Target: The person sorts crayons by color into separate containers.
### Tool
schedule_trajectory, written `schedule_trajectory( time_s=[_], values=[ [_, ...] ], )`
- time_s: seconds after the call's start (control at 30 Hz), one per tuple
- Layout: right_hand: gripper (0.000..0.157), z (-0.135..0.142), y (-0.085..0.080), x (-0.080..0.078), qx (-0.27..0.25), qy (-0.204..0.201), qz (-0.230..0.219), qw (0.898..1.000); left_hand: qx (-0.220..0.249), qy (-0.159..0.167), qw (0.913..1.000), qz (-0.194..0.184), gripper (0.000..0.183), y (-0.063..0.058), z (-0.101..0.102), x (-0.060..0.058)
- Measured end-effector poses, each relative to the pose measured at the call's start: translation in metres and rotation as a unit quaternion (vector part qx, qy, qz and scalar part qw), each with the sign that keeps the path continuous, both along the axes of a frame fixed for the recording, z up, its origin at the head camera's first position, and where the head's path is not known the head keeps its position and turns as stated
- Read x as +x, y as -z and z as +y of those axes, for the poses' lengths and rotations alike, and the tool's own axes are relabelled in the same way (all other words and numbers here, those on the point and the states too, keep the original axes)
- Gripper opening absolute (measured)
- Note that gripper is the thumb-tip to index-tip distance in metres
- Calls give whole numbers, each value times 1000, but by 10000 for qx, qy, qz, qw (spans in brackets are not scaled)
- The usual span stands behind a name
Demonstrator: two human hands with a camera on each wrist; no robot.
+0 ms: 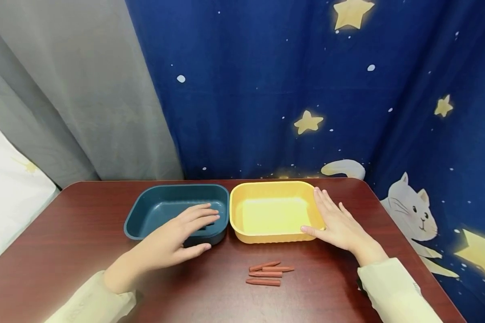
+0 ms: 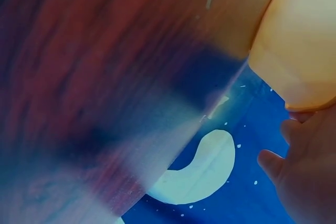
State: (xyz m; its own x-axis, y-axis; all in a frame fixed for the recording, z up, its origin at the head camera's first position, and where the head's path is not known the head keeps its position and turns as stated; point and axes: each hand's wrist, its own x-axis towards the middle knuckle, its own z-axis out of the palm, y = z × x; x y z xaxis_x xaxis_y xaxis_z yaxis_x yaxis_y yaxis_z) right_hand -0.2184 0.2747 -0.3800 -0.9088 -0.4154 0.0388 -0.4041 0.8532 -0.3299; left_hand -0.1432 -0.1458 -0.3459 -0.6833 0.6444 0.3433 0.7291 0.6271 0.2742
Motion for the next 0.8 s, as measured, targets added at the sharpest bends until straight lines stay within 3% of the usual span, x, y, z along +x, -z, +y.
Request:
schedule_trajectory(
  time_s=[0.2,0.33,0.5,0.8],
  values=[
    [105,0,1,-1,-34,4,-14,10000,9,531,9981,326,40,3,28,-7],
    [105,-1,2,-2,-54,-16,-39,10000,-270,918,9945,432,28,4,47,-7],
    [104,-1,1,-1,-7,10,-51,10000,-837,1209,9891,92,24,5,72,-4],
    [105,1,-1,0,-30,38,-126,9999,-1248,1511,9802,-277,23,19,98,-7]
  ],
)
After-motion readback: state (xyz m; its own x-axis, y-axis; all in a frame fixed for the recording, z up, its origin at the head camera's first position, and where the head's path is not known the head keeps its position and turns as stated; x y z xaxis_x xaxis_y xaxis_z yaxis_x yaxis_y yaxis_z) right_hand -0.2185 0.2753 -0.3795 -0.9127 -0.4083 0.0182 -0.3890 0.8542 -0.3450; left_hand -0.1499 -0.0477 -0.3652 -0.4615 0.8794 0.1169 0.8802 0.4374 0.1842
